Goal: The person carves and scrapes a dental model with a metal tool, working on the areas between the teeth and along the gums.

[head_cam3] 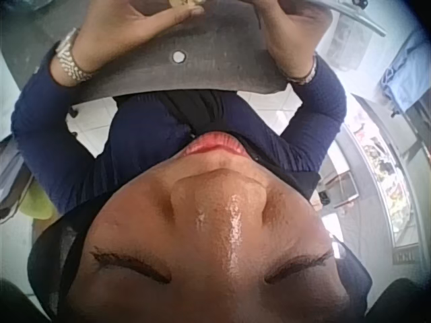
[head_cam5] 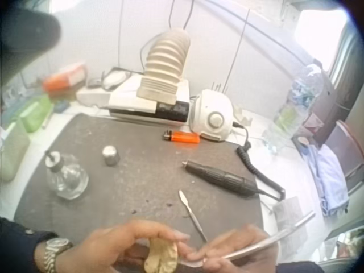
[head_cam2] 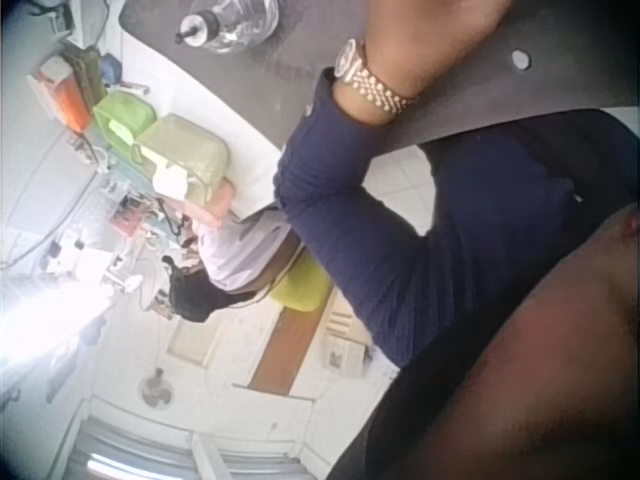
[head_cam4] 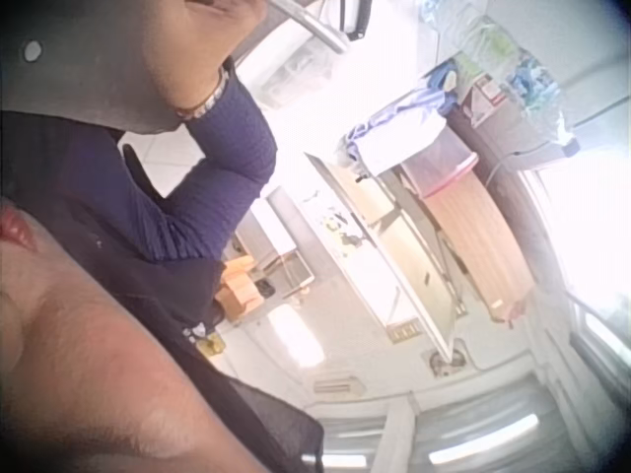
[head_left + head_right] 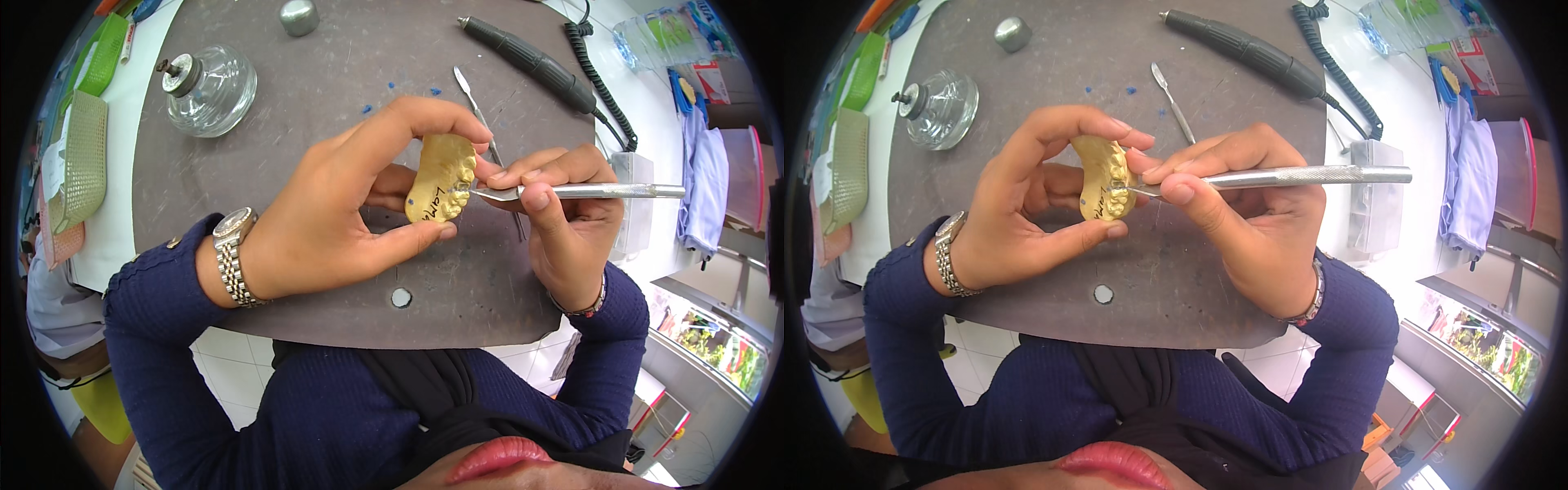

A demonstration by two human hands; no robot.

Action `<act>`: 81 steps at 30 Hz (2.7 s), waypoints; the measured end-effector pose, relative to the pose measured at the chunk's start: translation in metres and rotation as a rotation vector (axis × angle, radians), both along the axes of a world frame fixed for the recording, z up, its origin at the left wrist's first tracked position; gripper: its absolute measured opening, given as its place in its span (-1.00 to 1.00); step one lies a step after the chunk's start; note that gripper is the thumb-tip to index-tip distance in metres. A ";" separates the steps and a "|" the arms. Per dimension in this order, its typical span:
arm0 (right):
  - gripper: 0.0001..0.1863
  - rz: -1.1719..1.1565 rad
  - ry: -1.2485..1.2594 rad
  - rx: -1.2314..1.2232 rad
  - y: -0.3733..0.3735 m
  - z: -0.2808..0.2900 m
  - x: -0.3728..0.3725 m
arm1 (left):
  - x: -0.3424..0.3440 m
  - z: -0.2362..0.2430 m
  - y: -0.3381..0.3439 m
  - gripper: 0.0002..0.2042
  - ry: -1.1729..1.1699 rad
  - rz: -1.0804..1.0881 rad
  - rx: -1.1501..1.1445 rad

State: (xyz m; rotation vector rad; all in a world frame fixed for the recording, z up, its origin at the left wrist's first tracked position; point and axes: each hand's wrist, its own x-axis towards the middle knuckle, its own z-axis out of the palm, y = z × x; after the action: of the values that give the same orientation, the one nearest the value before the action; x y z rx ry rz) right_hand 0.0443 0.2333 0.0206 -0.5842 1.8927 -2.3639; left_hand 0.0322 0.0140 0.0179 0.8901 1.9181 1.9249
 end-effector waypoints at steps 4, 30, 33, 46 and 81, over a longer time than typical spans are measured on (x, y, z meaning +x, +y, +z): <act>-0.91 0.004 0.030 0.041 0.000 0.002 0.000 | 0.000 -0.003 -0.001 -0.38 0.075 0.009 -0.040; -0.79 -0.082 -0.212 0.065 -0.005 0.007 0.005 | 0.000 0.002 -0.002 -0.29 -0.300 -0.035 0.081; -0.77 -0.066 -0.117 0.096 0.001 0.011 0.002 | -0.003 -0.002 -0.001 -0.27 -0.361 -0.057 0.139; -0.71 0.176 0.443 0.468 0.022 0.023 -0.014 | -0.007 -0.002 -0.006 -0.21 -0.437 -0.251 0.252; -0.65 0.158 0.503 0.502 0.015 0.027 -0.006 | -0.005 -0.002 -0.003 -0.22 -0.433 -0.259 0.279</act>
State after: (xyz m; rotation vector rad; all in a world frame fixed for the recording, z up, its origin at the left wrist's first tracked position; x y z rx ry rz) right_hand 0.0385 0.2487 0.0479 -1.2894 2.3967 -1.6417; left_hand 0.0274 0.0108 0.0164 0.6765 1.2503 2.0458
